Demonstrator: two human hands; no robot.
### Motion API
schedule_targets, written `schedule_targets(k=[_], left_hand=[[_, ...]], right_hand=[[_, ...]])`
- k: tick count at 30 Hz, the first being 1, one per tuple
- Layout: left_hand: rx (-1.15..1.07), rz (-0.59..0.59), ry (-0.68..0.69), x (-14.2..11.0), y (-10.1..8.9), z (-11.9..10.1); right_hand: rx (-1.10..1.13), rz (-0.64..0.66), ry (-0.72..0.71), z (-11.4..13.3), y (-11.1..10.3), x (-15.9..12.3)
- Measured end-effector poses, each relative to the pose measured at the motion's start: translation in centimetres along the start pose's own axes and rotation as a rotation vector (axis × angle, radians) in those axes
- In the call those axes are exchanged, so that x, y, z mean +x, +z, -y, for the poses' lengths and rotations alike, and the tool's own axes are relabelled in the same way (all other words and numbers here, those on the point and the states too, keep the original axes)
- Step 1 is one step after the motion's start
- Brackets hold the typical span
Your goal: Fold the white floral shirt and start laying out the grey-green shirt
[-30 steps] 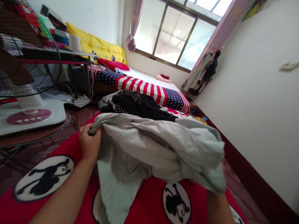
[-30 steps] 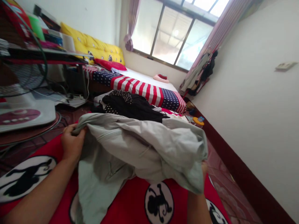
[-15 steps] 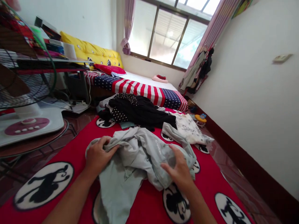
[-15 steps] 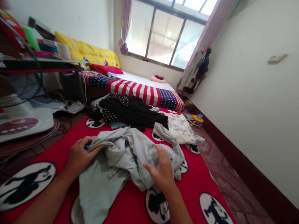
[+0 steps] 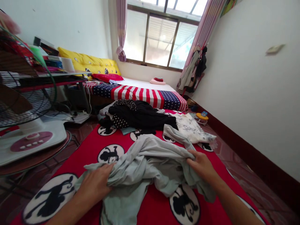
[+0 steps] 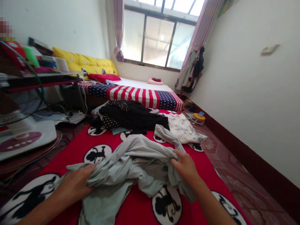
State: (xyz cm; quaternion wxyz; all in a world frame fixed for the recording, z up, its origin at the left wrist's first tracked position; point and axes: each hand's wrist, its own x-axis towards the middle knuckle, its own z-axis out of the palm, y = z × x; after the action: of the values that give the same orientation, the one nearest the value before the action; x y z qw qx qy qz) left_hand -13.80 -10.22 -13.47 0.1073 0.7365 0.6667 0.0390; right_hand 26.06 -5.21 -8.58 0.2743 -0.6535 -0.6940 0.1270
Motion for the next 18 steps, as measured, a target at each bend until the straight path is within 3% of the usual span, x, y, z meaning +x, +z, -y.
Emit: schedule_targets(k=[3, 6, 8, 10, 12, 13, 15, 18], left_hand=[[0.001, -0.001, 0.085, 1.3, -1.5, 0.5], [0.047, -0.246, 0.063, 4.4, -6.1, 0.8], [0.091, -0.473, -0.029, 6.8, -10.6, 0.6], [0.085, -0.732, -0.089, 8.5, -14.9, 0.3], [0.057, -0.939, -0.024, 9.4, -17.8, 0.1], [0.047, -0.989, 0.028, 9.4, -18.4, 0.1], [0.04, -0.963, 0.124, 9.0, -18.0, 0.6], [0.007, -0.734, 0.245, 7.5, -14.2, 2.4]], right_hand=[[-0.067, 0.005, -0.019, -2.0, -3.2, 2.4], [-0.068, -0.12, -0.095, -1.9, -6.6, 6.0], [-0.045, -0.289, -0.133, -0.2, -9.1, 8.3], [-0.027, -0.549, -0.188, 2.2, -11.4, 9.8], [-0.012, -0.81, -0.273, 4.2, -13.1, 10.1], [-0.001, -0.899, -0.306, 4.7, -13.5, 9.9], [0.023, -0.941, -0.311, 4.3, -13.3, 8.7], [0.056, -0.75, -0.28, 0.9, -11.0, 5.8]])
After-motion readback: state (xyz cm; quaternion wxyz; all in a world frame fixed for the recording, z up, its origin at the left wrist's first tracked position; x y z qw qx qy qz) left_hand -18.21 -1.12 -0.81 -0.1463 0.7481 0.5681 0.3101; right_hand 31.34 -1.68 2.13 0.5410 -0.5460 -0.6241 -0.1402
